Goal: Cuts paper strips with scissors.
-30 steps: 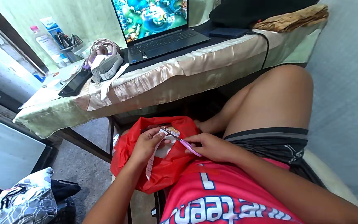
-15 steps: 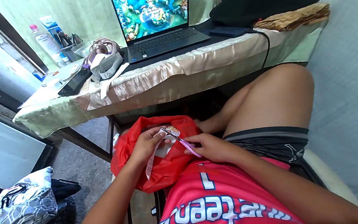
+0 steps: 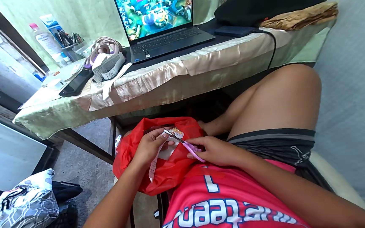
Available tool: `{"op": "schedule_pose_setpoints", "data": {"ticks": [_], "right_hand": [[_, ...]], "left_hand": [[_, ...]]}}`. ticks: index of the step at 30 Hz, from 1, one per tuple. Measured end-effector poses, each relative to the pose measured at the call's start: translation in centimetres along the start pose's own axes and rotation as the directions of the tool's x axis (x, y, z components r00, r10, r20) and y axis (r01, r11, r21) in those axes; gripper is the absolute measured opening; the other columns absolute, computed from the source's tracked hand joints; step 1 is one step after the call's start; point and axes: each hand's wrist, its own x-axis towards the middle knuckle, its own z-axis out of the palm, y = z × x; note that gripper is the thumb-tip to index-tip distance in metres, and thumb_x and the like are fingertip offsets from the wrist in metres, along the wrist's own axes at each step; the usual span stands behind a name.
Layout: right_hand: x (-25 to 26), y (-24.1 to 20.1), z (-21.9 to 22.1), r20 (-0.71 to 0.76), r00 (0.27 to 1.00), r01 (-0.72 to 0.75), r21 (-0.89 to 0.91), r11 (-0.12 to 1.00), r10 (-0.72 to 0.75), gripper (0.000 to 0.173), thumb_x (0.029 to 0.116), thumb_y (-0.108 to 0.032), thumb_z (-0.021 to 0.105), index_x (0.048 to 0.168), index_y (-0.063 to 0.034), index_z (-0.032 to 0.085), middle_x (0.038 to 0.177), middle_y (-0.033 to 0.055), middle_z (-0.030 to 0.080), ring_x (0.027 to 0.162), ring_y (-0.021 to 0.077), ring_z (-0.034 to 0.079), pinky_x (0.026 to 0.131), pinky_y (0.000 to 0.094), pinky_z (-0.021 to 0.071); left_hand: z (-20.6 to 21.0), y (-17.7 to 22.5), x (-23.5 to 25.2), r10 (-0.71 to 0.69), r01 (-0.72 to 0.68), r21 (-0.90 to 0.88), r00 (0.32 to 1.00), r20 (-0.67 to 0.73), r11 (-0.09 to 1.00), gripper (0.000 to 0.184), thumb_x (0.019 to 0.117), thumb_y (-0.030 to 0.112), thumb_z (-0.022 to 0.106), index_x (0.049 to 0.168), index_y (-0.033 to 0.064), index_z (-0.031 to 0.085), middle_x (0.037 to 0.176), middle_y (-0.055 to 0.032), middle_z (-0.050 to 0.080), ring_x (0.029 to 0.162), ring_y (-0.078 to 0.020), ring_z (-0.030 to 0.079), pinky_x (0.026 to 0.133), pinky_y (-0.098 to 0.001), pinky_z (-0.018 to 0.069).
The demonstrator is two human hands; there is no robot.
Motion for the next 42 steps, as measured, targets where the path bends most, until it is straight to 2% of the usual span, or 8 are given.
{"op": "schedule_pose_setpoints", "data": {"ticks": [4, 14, 16, 20, 24, 37, 42], "right_hand": [[0.03, 0.07, -0.01, -0.008, 1.000, -0.001, -0.013, 1.000, 0.001, 0.048, 0.0991, -0.046, 0.064, 0.140, -0.0215, 0.063, 0.112, 0.0005, 0.071, 0.095, 0.0081, 0.066, 0.089, 0.0330, 0.0548], [0.09, 0.22, -0.28, -0.031, 0.999, -0.014, -0.013, 1.000, 0.014, 0.034, 0.1010, -0.037, 0.065, 0.130, -0.0190, 0.070, 0.093, -0.0001, 0.069, 0.080, 0.0083, 0.063, 0.077, 0.0315, 0.0537], [0.09, 0.29, -0.25, -0.023, 1.000, -0.009, -0.007, 1.000, 0.009, 0.036, 0.1005, -0.038, 0.065, 0.131, -0.0191, 0.069, 0.095, -0.0001, 0.069, 0.080, 0.0081, 0.063, 0.078, 0.0310, 0.0542], [-0.02, -0.10, -0.25, 0.018, 1.000, 0.003, -0.027, 1.000, -0.002, 0.049, 0.0993, -0.046, 0.064, 0.140, -0.0184, 0.061, 0.112, 0.0034, 0.070, 0.094, 0.0112, 0.066, 0.088, 0.0354, 0.0546], [-0.08, -0.31, -0.33, 0.007, 1.000, -0.001, -0.053, 0.999, 0.001, 0.048, 0.0994, -0.046, 0.064, 0.140, -0.0200, 0.062, 0.113, 0.0031, 0.070, 0.097, 0.0111, 0.066, 0.090, 0.0354, 0.0543], [-0.03, 0.00, -0.46, -0.017, 1.000, -0.018, -0.043, 0.999, 0.018, 0.032, 0.1013, -0.037, 0.064, 0.127, -0.0188, 0.070, 0.090, -0.0002, 0.067, 0.076, 0.0086, 0.060, 0.074, 0.0317, 0.0523], [-0.18, -0.12, -0.19, 0.007, 1.000, -0.008, -0.011, 1.000, 0.009, 0.043, 0.0996, -0.045, 0.064, 0.134, -0.0187, 0.065, 0.099, 0.0005, 0.069, 0.083, 0.0088, 0.063, 0.079, 0.0321, 0.0544]], "left_hand": [[0.02, 0.07, 0.00, -0.001, 0.001, 0.007, 1.000, 0.001, 1.000, 0.030, 0.1050, 0.009, 0.057, 0.132, -0.0008, 0.063, 0.116, -0.0150, 0.073, 0.093, -0.0248, 0.074, 0.083, -0.0367, 0.0633], [0.09, 0.17, -0.09, -0.004, 0.004, 0.018, 1.000, -0.007, 1.000, 0.028, 0.1049, 0.009, 0.057, 0.130, -0.0003, 0.064, 0.112, -0.0143, 0.073, 0.091, -0.0237, 0.075, 0.082, -0.0367, 0.0635], [0.10, 0.17, -0.08, -0.006, 0.006, 0.009, 1.000, -0.010, 1.000, 0.028, 0.1048, 0.009, 0.057, 0.130, -0.0008, 0.064, 0.113, -0.0146, 0.073, 0.091, -0.0240, 0.075, 0.082, -0.0367, 0.0636], [0.10, 0.02, 0.01, -0.007, 0.007, -0.009, 1.000, -0.007, 1.000, 0.030, 0.1048, 0.008, 0.057, 0.133, -0.0010, 0.061, 0.116, -0.0154, 0.072, 0.093, -0.0249, 0.075, 0.082, -0.0366, 0.0635], [0.10, 0.03, 0.03, -0.010, 0.010, -0.006, 1.000, -0.012, 1.000, 0.030, 0.1047, 0.008, 0.057, 0.133, -0.0009, 0.062, 0.116, -0.0153, 0.072, 0.093, -0.0246, 0.075, 0.082, -0.0367, 0.0636], [0.14, 0.01, -0.01, -0.005, 0.006, 0.018, 1.000, -0.014, 1.000, 0.029, 0.1048, 0.010, 0.057, 0.131, -0.0002, 0.063, 0.114, -0.0148, 0.073, 0.092, -0.0241, 0.075, 0.082, -0.0366, 0.0636], [0.19, 0.13, -0.06, 0.003, -0.003, 0.013, 1.000, -0.008, 1.000, 0.030, 0.1049, 0.009, 0.057, 0.133, -0.0007, 0.062, 0.115, -0.0146, 0.072, 0.091, -0.0242, 0.075, 0.082, -0.0372, 0.0638]]}}
